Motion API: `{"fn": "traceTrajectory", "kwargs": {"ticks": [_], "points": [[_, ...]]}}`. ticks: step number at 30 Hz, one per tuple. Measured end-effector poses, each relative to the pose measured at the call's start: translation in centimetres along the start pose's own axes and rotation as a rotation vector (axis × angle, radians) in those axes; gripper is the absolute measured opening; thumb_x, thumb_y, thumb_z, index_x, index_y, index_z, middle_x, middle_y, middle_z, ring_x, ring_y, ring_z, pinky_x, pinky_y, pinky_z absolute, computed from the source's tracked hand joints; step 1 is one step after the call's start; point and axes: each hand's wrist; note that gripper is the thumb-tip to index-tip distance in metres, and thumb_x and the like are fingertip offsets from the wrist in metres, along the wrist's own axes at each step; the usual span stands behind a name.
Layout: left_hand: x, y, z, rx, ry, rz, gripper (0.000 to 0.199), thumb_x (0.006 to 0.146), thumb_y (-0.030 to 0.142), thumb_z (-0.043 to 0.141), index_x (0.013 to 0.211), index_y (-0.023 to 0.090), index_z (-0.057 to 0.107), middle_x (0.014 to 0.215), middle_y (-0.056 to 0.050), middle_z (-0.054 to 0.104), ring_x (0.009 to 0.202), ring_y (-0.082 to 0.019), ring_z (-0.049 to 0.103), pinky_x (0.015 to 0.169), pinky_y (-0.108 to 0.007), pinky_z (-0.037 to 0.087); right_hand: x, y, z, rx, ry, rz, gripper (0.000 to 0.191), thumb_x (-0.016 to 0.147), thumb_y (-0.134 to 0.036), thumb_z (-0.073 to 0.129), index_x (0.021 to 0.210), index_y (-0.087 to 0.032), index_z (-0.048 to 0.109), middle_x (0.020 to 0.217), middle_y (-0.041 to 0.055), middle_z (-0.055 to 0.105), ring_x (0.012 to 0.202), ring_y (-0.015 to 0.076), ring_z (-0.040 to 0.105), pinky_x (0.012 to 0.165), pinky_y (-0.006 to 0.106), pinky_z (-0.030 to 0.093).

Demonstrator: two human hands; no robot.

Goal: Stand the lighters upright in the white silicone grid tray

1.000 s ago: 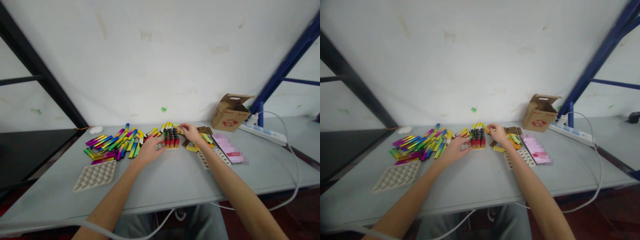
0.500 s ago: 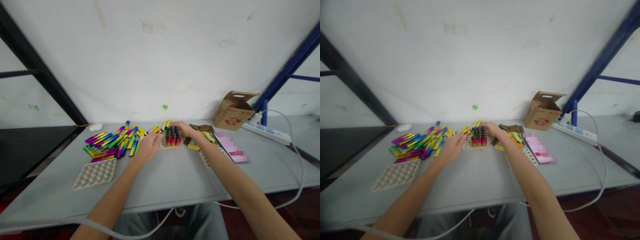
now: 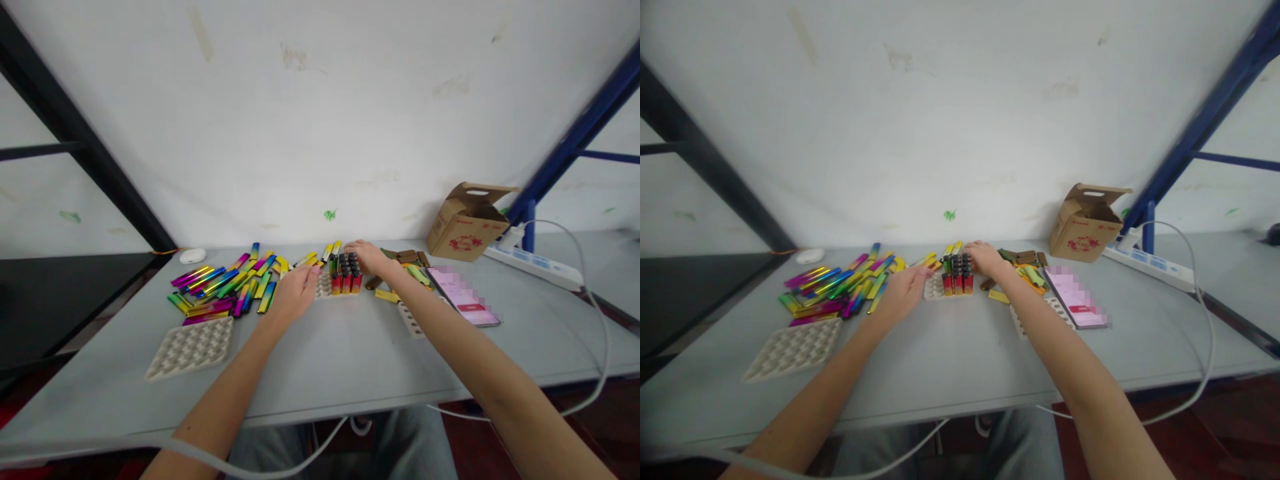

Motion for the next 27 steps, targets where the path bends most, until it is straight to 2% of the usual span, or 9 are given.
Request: {"fn": "traceTrajectory", "kwargs": {"ticks": [4,11,14,16,18,20,22,24,27], "points": [[0.0,-0.1,-0.1,0.017,0.008,0.001,0.046,0.099,0.038,0.030,0.095,0.016,0.071,0.095,-0.008,0.074,0.092,-0.022,0.067,0.086,-0.033,0.050,0.3,0.1,-0.2,0.014,-0.024,0.062,0.032,0.074,-0.009,0.064,0.105,-0.018,0.068,0.099,0.0110,0.071,0.095,0.0242,0.063,0.083,0.028,0.043],[0.0,-0.1,-0.2,-0.005,0.010,0.003,0.049,0.100,0.039,0.028,0.094,0.015,0.071,0.095,-0.009,0.074,0.092,-0.022,0.067,0.085,-0.034,0.050,0.6,0.7,-0.8,-0.020,-0.076,0.051,0.027,0.077,-0.007,0.057,0.097,-0.017,0.072,0.104,0.0136,0.070,0.099,0.0238,0.063,0.084,0.027,0.042],[0.0,-0.3,-0.2,-0.031,0.013,-0.006,0.050,0.100,0.039,0.027,0.094,0.015,0.070,0.096,-0.009,0.073,0.093,-0.022,0.067,0.087,-0.034,0.050,0.3,1.9,-1.1,0.088,0.029,0.075,0.026,0.082,-0.011,0.053,0.099,-0.017,0.071,0.108,0.0115,0.068,0.097,0.0219,0.063,0.085,0.028,0.043],[0.0,-0.3,-0.2,-0.034,0.016,-0.011,0.050,0.100,0.039,0.027,0.094,0.015,0.070,0.096,-0.009,0.073,0.092,-0.022,0.067,0.086,-0.035,0.050,-0.2,2.9,-1.2,0.210,0.188,0.161,0.023,0.083,-0.015,0.053,0.099,-0.016,0.069,0.107,0.0110,0.068,0.095,0.0214,0.062,0.085,0.030,0.044],[0.1,-0.3,-0.3,-0.033,0.019,-0.010,0.050,0.100,0.039,0.027,0.094,0.015,0.070,0.095,-0.009,0.073,0.092,-0.022,0.067,0.086,-0.035,0.050,-0.7,3.4,-1.2,0.369,0.381,0.309,0.019,0.082,-0.019,0.053,0.097,-0.015,0.064,0.098,0.0107,0.068,0.088,0.0210,0.062,0.080,0.031,0.045],[0.1,-0.3,-0.4,-0.032,0.022,-0.005,0.049,0.100,0.039,0.027,0.094,0.015,0.069,0.095,-0.009,0.073,0.093,-0.022,0.067,0.087,-0.035,0.050,-1.3,3.2,-1.1,0.581,0.578,0.467,0.014,0.079,-0.022,0.052,0.091,-0.016,0.058,0.085,0.0071,0.066,0.077,0.0189,0.060,0.072,0.030,0.046],[0.1,-0.2,-0.5,-0.030,0.025,0.000,0.049,0.100,0.039,0.027,0.094,0.015,0.069,0.095,-0.009,0.073,0.094,-0.023,0.067,0.088,-0.036,0.050,-2.0,2.2,-1.2,0.853,0.736,0.567,0.008,0.076,-0.023,0.050,0.084,-0.019,0.051,0.070,0.0008,0.060,0.065,0.0153,0.055,0.062,0.027,0.044],[0.1,-0.1,-0.5,-0.029,0.025,0.003,0.049,0.100,0.038,0.027,0.095,0.014,0.069,0.095,-0.009,0.073,0.094,-0.023,0.067,0.087,-0.036,0.050,-2.7,0.6,-1.4,1.128,0.793,0.590,0.008,0.074,-0.025,0.048,0.081,-0.021,0.047,0.057,-0.0054,0.048,0.052,0.0120,0.046,0.052,0.023,0.039],[0.1,-0.2,-0.4,-0.014,0.021,0.011,0.049,0.100,0.038,0.026,0.095,0.015,0.069,0.095,-0.009,0.073,0.093,-0.023,0.067,0.087,-0.036,0.050,-3.9,-2.0,-2.2,1.436,0.680,0.524,0.015,0.073,-0.033,0.054,0.077,-0.022,0.045,0.054,-0.0089,0.035,0.043,0.0079,0.032,0.041,0.020,0.027]]}}
Point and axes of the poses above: each hand's wrist, its own x-axis towards the middle knuckle, its own z-axis out of the palm, y = z × x
